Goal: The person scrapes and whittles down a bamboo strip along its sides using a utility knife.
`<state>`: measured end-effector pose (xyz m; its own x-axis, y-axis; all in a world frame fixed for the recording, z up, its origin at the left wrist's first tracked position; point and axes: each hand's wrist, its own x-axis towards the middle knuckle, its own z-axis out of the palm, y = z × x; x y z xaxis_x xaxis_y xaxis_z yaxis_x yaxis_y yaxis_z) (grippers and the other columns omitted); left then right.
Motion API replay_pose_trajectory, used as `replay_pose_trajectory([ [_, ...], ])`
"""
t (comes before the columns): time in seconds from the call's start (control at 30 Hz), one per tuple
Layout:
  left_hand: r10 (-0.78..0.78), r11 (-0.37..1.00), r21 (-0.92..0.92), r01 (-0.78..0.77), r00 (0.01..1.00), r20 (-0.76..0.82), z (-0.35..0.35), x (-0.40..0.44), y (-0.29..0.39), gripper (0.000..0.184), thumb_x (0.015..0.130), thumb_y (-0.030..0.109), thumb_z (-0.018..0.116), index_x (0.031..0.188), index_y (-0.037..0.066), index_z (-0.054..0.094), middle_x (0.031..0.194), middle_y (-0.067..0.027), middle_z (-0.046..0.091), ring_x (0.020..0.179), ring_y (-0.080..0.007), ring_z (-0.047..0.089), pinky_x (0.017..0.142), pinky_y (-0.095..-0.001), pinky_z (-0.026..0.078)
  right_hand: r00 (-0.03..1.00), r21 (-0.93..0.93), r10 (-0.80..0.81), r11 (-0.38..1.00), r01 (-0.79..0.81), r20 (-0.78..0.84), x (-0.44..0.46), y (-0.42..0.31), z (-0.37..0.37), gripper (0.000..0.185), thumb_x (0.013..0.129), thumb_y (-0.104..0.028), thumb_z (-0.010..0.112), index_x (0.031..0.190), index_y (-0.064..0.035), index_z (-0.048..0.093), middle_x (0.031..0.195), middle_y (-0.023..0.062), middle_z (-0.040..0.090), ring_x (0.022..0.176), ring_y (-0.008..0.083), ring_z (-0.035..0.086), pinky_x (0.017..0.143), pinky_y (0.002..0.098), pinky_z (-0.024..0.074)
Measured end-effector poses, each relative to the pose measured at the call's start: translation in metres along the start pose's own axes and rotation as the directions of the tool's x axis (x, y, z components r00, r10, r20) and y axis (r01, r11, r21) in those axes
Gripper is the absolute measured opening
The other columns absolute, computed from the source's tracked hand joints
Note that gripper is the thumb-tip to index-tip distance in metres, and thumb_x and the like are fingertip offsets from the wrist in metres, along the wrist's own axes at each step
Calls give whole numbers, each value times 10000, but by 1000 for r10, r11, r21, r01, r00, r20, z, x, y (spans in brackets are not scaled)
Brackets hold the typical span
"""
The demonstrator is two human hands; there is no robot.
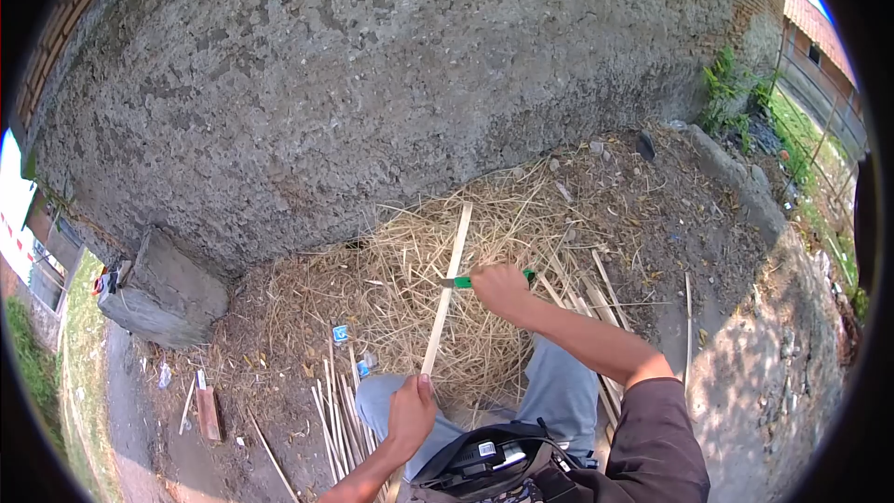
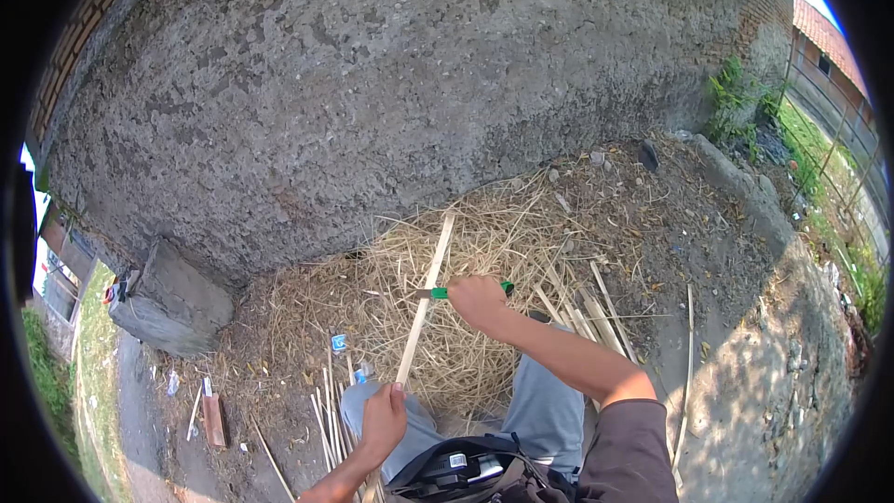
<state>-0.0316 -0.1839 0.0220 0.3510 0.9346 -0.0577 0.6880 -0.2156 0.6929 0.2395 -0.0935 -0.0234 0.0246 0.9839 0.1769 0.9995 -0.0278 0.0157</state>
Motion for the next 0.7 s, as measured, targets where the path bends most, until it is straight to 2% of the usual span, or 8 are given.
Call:
replay_pose_trajectory([
  [0.1,-4,999,36,0,996,94,-9,-10,7,318,1026,226,457,901,-27,602,702,-272,623,708,-492,624,624,-547,465,1000,44,20,999,-20,-14,1,27,-9,70,804,-83,639,843,-44,682,749,107,716,702,269,731,584,418,585],
  [0.23,10,1000,3,-10,999,31,-1,-3,4,312,1026,225,458,906,-25,602,681,-269,619,687,-496,620,613,-557,461,1000,-5,19,1000,-19,-20,-4,9,-30,50,806,-70,637,815,-58,685,753,87,704,717,255,729,576,381,577],
  [0.3,15,1000,1,-15,999,39,-6,-13,5,326,1024,208,461,839,-20,602,672,-242,611,624,-438,622,591,-484,466,993,57,92,994,-88,-69,2,35,-25,42,800,-73,648,818,-55,682,782,82,707,738,249,731,584,370,578],
  [0.43,29,999,42,-31,999,33,6,-1,1,334,1025,218,464,841,-23,605,672,-247,610,636,-441,626,593,-484,468,998,5,54,999,-54,13,4,32,-29,47,801,-71,652,831,-53,684,805,89,719,741,248,731,591,372,580],
  [0.53,9,1000,7,-10,995,99,4,-21,-2,327,1031,226,454,887,-26,604,688,-282,616,677,-496,620,619,-561,463,989,-14,113,994,-112,94,1,37,-13,37,795,-64,656,813,-58,688,809,106,721,735,258,730,598,383,581],
  [0.6,84,996,30,-89,985,152,-1,-31,-1,322,1029,226,458,894,-26,607,687,-278,618,677,-492,622,618,-551,472,967,53,254,966,-252,-15,5,106,0,60,800,-61,643,838,-39,684,790,153,709,735,302,724,607,419,573],
  [0.63,89,995,34,-94,987,135,-4,-24,-2,322,1029,226,458,894,-26,607,687,-278,618,677,-492,622,618,-551,472,969,56,246,968,-244,-31,10,102,-8,60,800,-61,643,838,-39,684,790,153,709,735,302,724,607,419,573],
  [0.7,-36,998,51,31,993,109,-2,-20,-8,316,1023,209,472,853,-20,607,674,-246,612,627,-423,631,581,-472,465,946,118,297,952,-283,-127,-6,89,-18,104,800,-73,650,886,-17,666,784,201,691,749,361,707,627,470,557],
])
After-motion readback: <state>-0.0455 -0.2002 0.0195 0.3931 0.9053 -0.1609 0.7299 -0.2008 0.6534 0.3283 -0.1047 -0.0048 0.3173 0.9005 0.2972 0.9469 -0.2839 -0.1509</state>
